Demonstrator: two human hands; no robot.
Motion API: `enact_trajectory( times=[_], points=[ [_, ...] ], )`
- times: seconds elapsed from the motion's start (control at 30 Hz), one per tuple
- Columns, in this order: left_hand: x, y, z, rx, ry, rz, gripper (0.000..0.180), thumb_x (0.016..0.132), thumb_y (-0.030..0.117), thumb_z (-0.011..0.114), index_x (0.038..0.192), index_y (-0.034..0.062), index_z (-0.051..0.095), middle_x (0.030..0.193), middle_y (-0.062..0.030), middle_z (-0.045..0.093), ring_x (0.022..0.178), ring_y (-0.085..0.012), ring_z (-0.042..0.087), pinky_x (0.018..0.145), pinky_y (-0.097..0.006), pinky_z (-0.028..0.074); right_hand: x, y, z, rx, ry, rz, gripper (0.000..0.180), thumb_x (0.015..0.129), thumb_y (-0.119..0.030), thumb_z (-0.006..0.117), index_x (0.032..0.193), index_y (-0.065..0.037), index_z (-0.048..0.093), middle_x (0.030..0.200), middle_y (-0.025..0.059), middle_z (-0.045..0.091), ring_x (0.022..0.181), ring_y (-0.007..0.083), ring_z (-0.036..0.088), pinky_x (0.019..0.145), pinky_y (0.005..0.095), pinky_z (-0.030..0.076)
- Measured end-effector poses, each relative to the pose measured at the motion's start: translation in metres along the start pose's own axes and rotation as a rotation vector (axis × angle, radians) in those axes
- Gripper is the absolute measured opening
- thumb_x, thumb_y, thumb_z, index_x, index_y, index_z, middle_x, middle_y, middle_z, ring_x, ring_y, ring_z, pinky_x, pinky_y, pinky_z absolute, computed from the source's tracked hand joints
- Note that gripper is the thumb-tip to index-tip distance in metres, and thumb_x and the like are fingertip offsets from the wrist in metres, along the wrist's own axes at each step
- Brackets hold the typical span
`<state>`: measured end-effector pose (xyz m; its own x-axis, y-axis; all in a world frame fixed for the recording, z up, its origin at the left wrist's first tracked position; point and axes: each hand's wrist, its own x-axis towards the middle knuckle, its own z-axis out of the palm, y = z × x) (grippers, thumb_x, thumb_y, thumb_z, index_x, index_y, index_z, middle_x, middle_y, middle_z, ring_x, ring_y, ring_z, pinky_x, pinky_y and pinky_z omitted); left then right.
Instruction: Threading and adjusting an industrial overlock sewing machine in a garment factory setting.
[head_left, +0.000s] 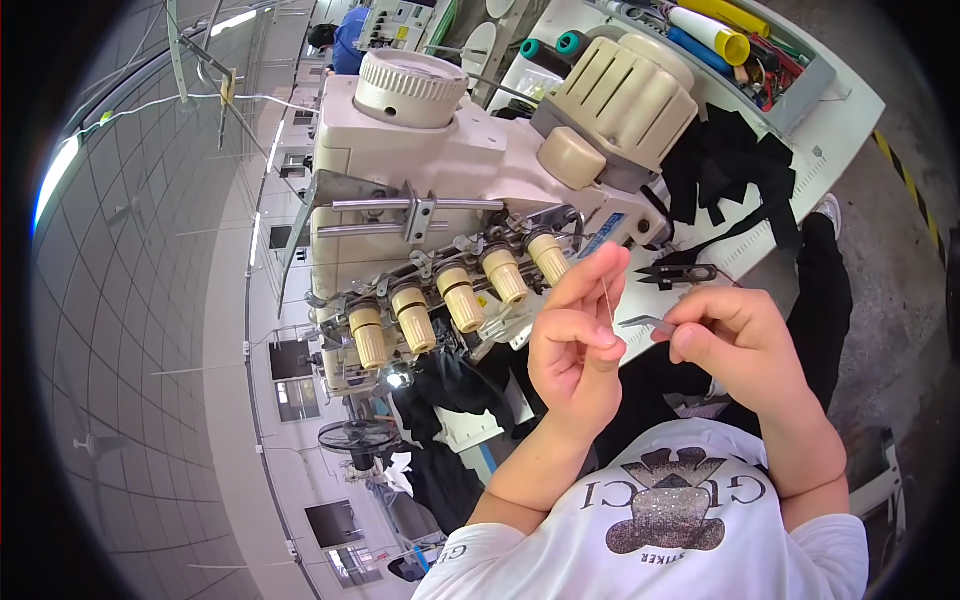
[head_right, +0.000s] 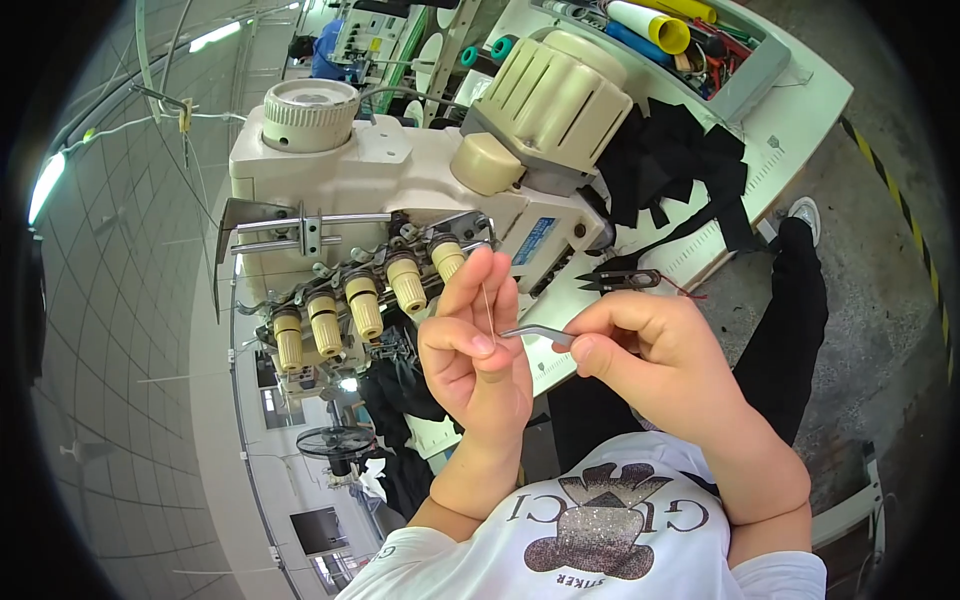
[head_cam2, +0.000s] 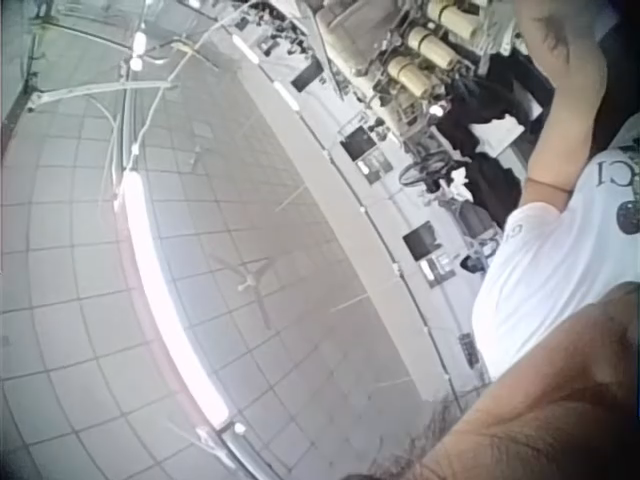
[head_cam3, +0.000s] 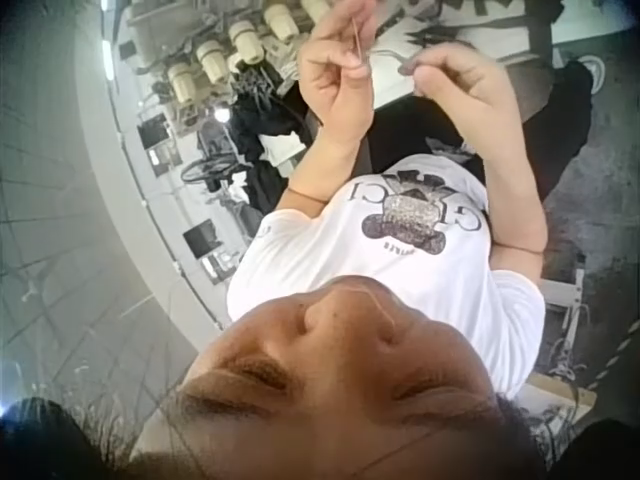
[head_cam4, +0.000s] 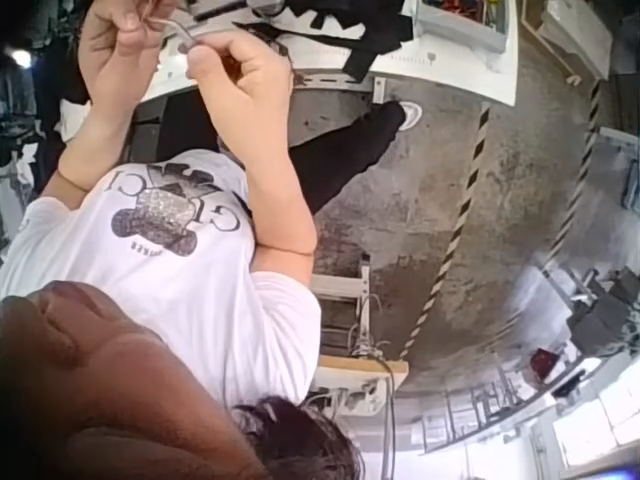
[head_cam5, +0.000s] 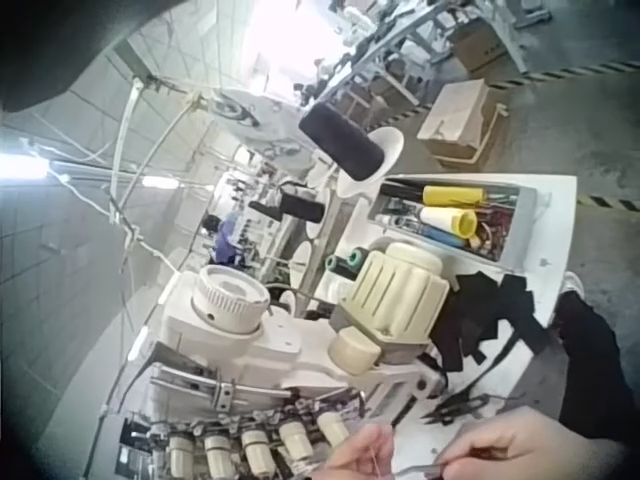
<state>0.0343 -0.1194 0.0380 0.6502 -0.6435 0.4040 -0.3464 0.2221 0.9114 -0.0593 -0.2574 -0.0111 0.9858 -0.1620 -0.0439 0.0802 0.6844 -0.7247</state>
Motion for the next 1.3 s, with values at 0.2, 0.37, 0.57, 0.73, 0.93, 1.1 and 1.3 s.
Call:
enact_trajectory(
  times=[0.2,0.37,0.57,0.73,0.93,1.1,1.3],
  points=[
    [0.001,0.001,-0.003,-0.041,0.009,-0.023,0.018,0.095,0.017,0.065,0.097,0.0082,0.049,0.148,-0.0266,0.038,0.139,-0.0369,0.04,0.114,-0.047,0.034,0.004,0.004,0.006,0.037,-0.003,-0.02,0.01,0.09,-0.006,0.067,0.092,0.003,0.069,0.077,0.0009,0.065,0.068,0.0036,0.055,0.061,0.0198,0.044],
    [0.0,0.0,-0.006,-0.027,0.006,-0.025,0.019,0.094,0.017,0.065,0.097,0.008,0.049,0.148,-0.027,0.038,0.139,-0.0372,0.039,0.114,-0.047,0.034,0.005,0.001,0.008,0.056,-0.012,0.03,0.009,0.09,-0.005,0.066,0.091,0.003,0.069,0.077,0.0025,0.066,0.069,0.0053,0.058,0.062,0.0204,0.046],
    [0.0,0.001,-0.007,-0.048,0.02,-0.028,0.02,0.094,0.017,0.066,0.096,0.008,0.048,0.148,-0.0273,0.038,0.139,-0.0373,0.039,0.114,-0.046,0.034,0.006,0.0,0.009,0.097,-0.026,0.074,0.009,0.09,-0.005,0.065,0.091,0.003,0.069,0.076,0.0033,0.066,0.069,0.0062,0.059,0.062,0.0209,0.046],
    [0.0,0.001,-0.007,-0.044,0.024,-0.037,0.02,0.094,0.017,0.066,0.096,0.0081,0.048,0.148,-0.027,0.038,0.139,-0.0371,0.039,0.114,-0.046,0.034,0.006,0.001,0.011,0.105,-0.029,0.089,0.009,0.09,-0.005,0.065,0.091,0.003,0.069,0.076,0.0037,0.066,0.069,0.0063,0.059,0.062,0.0207,0.047],
    [0.0,0.001,-0.01,-0.049,0.014,-0.018,0.022,0.093,0.019,0.067,0.098,0.0081,0.048,0.149,-0.0263,0.036,0.137,-0.0383,0.042,0.112,-0.047,0.037,0.006,0.002,0.012,0.116,-0.04,0.099,0.009,0.091,-0.006,0.065,0.09,0.002,0.068,0.077,0.0042,0.067,0.069,0.0062,0.059,0.061,0.0204,0.046],
    [-0.01,0.004,-0.01,-0.005,0.078,0.003,0.04,0.089,0.028,0.071,0.113,0.007,0.047,0.151,-0.0269,0.031,0.124,-0.0441,0.054,0.099,-0.048,0.051,0.023,0.01,0.009,0.295,0.314,-0.099,0.013,0.094,-0.012,0.064,0.095,0.001,0.066,0.084,0.0066,0.068,0.066,0.0068,0.057,0.06,0.0203,0.045],
    [-0.038,0.004,-0.027,0.14,-0.02,-0.03,0.041,0.093,0.036,0.065,0.111,0.0004,0.055,0.133,-0.0258,0.051,0.111,-0.0389,0.063,0.093,-0.044,0.055,0.05,0.01,0.022,-0.06,0.486,-0.484,0.008,0.093,-0.007,0.065,0.094,0.0,0.068,0.083,0.0029,0.067,0.07,0.0066,0.058,0.064,0.0211,0.047]
  ],
)
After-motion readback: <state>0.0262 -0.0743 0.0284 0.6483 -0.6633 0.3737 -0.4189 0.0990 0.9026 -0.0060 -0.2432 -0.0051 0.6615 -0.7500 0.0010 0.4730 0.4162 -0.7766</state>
